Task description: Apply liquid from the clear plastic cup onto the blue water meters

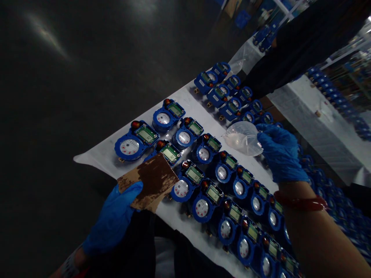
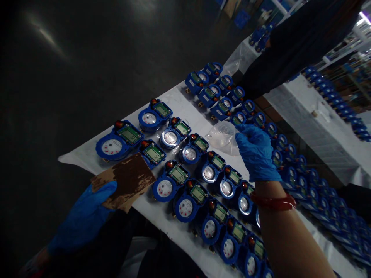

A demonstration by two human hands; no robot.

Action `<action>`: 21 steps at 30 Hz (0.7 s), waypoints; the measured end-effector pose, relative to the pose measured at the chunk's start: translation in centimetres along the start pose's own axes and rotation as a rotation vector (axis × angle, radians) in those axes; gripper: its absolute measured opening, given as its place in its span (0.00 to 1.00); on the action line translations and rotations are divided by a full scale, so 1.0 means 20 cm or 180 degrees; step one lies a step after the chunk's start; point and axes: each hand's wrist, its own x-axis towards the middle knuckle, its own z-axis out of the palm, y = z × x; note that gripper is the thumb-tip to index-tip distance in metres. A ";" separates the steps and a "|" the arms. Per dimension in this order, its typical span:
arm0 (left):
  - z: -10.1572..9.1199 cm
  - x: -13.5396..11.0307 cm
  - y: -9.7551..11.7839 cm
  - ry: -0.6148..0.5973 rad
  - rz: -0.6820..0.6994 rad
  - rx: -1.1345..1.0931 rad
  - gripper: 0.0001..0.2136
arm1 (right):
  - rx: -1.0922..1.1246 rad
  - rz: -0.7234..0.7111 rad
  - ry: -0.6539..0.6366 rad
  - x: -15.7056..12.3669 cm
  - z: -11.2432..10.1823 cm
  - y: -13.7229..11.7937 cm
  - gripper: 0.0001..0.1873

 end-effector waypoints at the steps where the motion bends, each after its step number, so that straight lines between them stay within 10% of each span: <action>1: 0.00 0.00 0.00 -0.0015 -0.0013 -0.0017 0.17 | 0.0040 0.0041 0.0017 0.00 0.00 0.00 0.11; 21: 0.01 -0.05 0.00 -0.0032 -0.0164 -0.0190 0.21 | 0.0100 0.0175 0.0091 -0.05 -0.01 -0.01 0.09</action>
